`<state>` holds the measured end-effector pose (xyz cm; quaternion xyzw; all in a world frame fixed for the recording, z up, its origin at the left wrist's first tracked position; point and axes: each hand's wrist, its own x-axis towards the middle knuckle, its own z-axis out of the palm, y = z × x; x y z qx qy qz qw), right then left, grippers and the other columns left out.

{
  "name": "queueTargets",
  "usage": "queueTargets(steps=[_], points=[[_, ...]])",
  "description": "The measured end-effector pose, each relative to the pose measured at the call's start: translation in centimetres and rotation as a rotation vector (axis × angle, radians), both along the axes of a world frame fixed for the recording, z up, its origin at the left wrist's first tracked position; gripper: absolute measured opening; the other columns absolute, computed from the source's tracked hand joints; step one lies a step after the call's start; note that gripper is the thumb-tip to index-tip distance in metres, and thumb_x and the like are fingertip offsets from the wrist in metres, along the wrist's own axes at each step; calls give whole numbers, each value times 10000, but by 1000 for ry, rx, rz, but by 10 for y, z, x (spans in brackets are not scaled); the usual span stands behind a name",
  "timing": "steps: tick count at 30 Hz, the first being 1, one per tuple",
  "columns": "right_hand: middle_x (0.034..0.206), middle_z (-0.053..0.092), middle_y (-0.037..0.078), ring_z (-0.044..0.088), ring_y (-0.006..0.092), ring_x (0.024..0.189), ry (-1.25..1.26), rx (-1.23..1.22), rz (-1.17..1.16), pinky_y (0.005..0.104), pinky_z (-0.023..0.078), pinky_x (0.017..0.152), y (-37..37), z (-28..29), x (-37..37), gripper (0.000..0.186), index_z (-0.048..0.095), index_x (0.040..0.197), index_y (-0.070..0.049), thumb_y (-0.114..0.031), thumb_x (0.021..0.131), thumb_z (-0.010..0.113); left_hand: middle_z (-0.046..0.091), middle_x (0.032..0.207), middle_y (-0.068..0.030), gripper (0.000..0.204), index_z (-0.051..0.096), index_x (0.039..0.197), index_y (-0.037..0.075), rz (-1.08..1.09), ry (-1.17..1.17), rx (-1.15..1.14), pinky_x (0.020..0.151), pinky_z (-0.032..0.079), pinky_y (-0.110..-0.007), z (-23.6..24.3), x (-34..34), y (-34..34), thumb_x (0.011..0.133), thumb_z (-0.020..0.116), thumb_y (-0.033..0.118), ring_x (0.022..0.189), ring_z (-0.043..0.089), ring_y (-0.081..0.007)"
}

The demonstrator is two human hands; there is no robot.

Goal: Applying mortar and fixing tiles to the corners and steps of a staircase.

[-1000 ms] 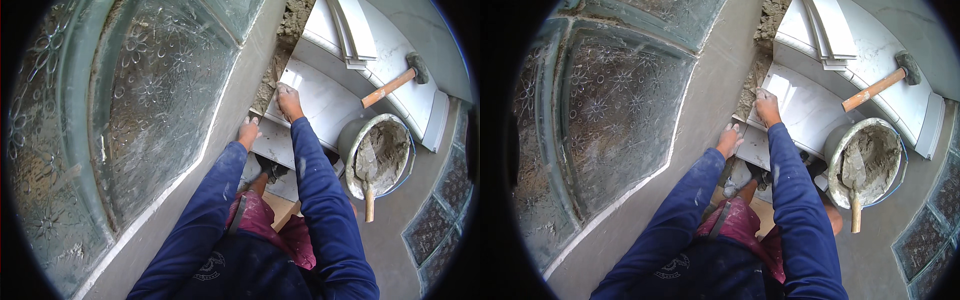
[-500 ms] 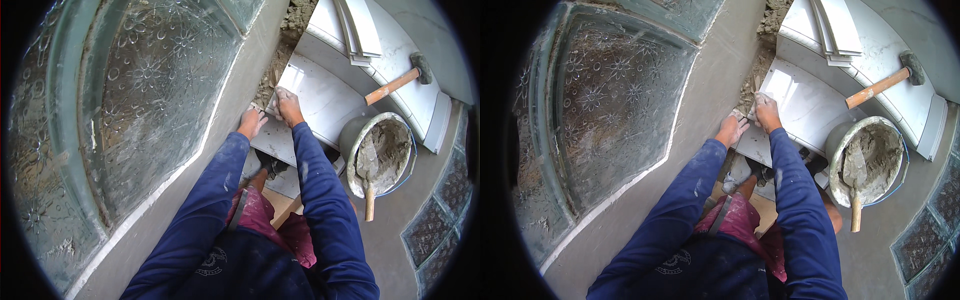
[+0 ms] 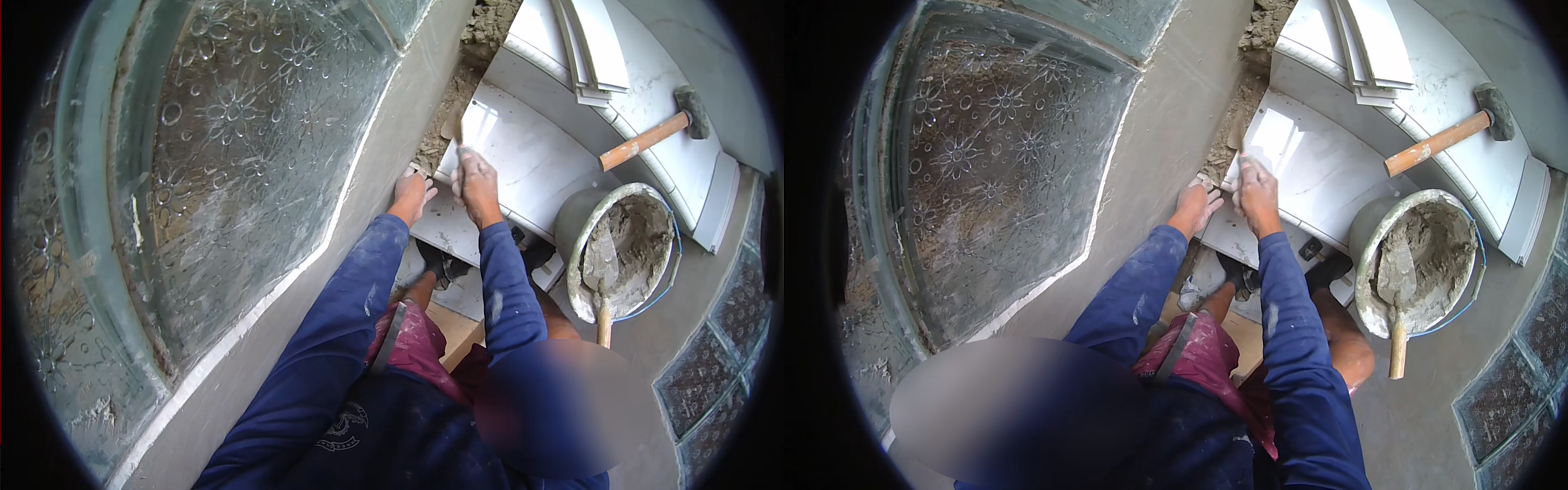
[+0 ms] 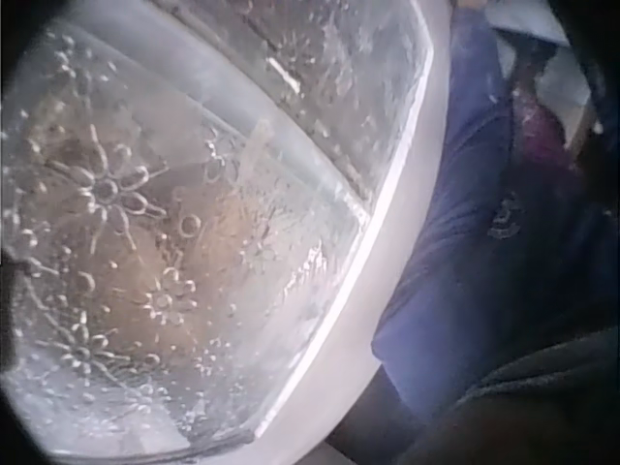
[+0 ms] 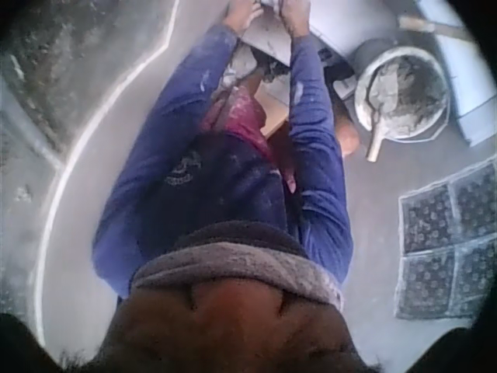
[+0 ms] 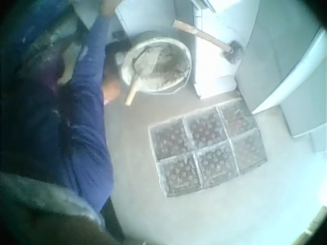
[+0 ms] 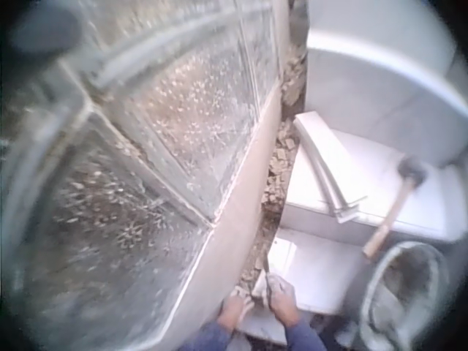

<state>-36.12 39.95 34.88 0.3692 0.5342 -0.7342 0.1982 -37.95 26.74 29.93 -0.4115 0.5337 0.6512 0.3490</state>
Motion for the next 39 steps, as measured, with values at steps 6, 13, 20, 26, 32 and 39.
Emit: queueTargets(steps=[6, 13, 20, 26, 32, 39], points=[[631, 493, 5, 396, 79, 415, -57, -86, -105, 247, 306, 326, 13, -7, 4, 323, 586, 1219, -68, -274, 1005, 458, 541, 1269, -135, 501, 352, 1445, 26, -175, 55, -213, 744, 548, -313, 1, -4, 11, 978, 490, 147, 1038, 603, -224], [645, 552, 64, 469, 107, 463, 85, 215, 56, 278, 374, 430, 35, 36, 63, 392, 574, 1243, 18, -275, 993, 498, 655, 895, -87, 481, 458, 1372, -29, -547, 363, -484, 608, 507, -254, -60, -7, 0, 937, 549, 153, 753, 627, -136], [918, 670, 226, 675, 315, 813, 184, 481, 302, 352, 502, 760, 56, 56, 193, 399, 561, 1244, 30, -223, 936, 548, 650, 987, -322, 391, 660, 933, -116, -619, 485, -849, 882, 492, -449, -52, -40, 39, 866, 602, 265, 997, 635, -427], [1018, 623, 308, 606, 459, 985, 163, 551, 284, 426, 500, 815, 52, 62, 164, 394, 558, 1262, -15, -216, 924, 546, 662, 791, -282, 373, 691, 779, -72, -676, 561, -1030, 793, 518, -439, -34, -43, 52, 771, 685, 301, 838, 666, -423], [1062, 629, 306, 636, 434, 975, 222, 546, 253, 411, 502, 845, 62, 58, 165, 439, 527, 1282, 31, -216, 921, 554, 686, 826, -250, 424, 710, 830, -47, -664, 552, -1010, 811, 517, -428, -22, -35, 57, 754, 667, 368, 814, 678, -386], [1195, 612, 233, 616, 256, 1091, 233, 432, -111, 341, 470, 928, 80, 53, 160, 463, 496, 1312, 60, -146, 910, 602, 693, 820, -219, 490, 708, 953, -10, -976, 810, -754, 777, 535, -401, 3, -5, 143, 751, 728, 436, 806, 690, -348]])
